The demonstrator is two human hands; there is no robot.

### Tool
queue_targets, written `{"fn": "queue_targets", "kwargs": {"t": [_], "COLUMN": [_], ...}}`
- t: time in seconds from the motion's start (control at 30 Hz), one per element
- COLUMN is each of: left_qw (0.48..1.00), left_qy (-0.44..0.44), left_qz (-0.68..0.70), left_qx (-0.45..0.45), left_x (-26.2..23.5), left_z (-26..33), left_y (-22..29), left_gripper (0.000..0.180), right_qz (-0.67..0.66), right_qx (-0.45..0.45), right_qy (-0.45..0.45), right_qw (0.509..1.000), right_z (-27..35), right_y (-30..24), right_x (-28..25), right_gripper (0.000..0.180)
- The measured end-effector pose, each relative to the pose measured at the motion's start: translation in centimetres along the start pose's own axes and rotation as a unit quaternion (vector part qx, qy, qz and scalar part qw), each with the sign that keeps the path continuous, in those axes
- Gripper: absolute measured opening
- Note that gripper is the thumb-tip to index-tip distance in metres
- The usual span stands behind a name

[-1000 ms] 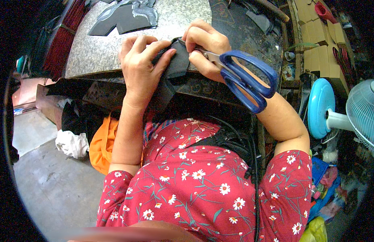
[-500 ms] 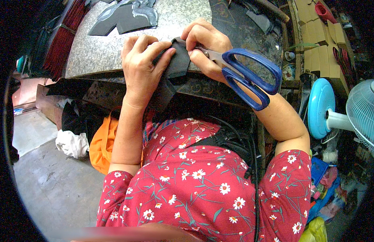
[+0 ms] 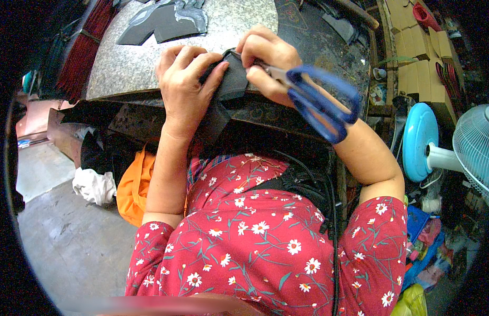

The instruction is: The person uses shears to cut a black leather piece into a specific shape. They repeatedly trim the edges, rotate the piece, and inspect the cut lines while working at a cluttered table.

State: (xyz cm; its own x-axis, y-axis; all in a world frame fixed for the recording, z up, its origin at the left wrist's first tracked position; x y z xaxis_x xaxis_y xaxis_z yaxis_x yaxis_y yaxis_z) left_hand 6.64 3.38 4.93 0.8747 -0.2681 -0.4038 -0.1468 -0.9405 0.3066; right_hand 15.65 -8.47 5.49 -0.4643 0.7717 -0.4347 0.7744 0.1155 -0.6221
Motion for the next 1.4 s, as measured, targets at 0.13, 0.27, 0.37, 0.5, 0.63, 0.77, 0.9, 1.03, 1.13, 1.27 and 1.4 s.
{"fn": "queue_targets", "kwargs": {"t": [0.13, 0.27, 0.37, 0.5, 0.63, 0.77, 0.9, 1.03, 1.13, 1.27, 1.4], "left_qw": [1.0, 1.0, 1.0, 1.0, 1.0, 0.999, 0.999, 0.999, 0.999, 0.999, 0.999], "left_qy": [-0.006, -0.007, -0.006, -0.004, -0.009, -0.002, -0.028, -0.039, -0.039, -0.034, -0.039], "left_qz": [0.004, 0.004, 0.006, 0.003, -0.014, -0.016, 0.018, 0.011, 0.003, -0.001, -0.009], "left_qx": [-0.005, -0.007, -0.008, -0.008, -0.019, -0.032, -0.015, -0.014, -0.016, -0.014, -0.023], "left_x": [0.1, 0.2, 0.3, 0.2, 0.1, -0.2, 0.1, 0.4, 0.5, 0.4, 0.5], "left_z": [0.1, 0.1, 0.2, 0.2, 0.2, 0.2, 0.2, 0.2, 0.3, 0.2, 0.4], "left_y": [-0.1, -0.2, -0.3, -0.3, -0.4, -0.8, -0.8, -0.8, -0.7, -0.7, -0.8], "left_gripper": [0.013, 0.013, 0.013, 0.013, 0.013, 0.015, 0.015, 0.013, 0.013, 0.013, 0.014], "right_qz": [-0.055, -0.051, -0.04, -0.019, 0.061, 0.055, -0.001, -0.056, -0.045, -0.034, 0.001], "right_qx": [0.063, 0.045, 0.032, -0.012, -0.033, -0.015, -0.004, 0.051, 0.042, 0.005, -0.035], "right_qy": [0.026, 0.021, 0.015, 0.009, -0.031, -0.029, -0.008, 0.02, 0.02, 0.006, -0.009], "right_qw": [0.996, 0.997, 0.999, 1.0, 0.997, 0.998, 1.0, 0.997, 0.998, 0.999, 0.999], "right_z": [0.0, 0.1, -0.1, -0.4, 0.1, 0.2, -0.1, 0.0, 0.1, -0.1, -0.2], "right_y": [1.1, 0.9, 0.7, -0.4, -1.0, -0.6, 0.0, 0.8, 0.6, 0.1, -0.6], "right_x": [-0.7, -0.5, -0.4, -0.1, 1.0, 1.1, 0.4, -0.3, -0.3, 0.0, 0.8], "right_gripper": [0.004, 0.004, 0.004, 0.006, 0.012, 0.011, 0.007, 0.004, 0.005, 0.007, 0.009]}}
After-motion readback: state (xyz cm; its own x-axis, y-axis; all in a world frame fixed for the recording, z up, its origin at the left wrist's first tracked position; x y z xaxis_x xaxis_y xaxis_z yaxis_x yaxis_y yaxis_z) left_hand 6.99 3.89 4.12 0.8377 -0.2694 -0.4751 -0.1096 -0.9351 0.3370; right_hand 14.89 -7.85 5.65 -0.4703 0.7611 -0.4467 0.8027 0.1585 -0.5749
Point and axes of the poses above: each hand's wrist, its own z-axis away from the middle knuckle, its own x-axis out of the palm, y = z × x, the point moved 8 cm from there along -z, towards the middle knuckle, and after that the axes turned 14 degrees about y, right-handed, at the moved point
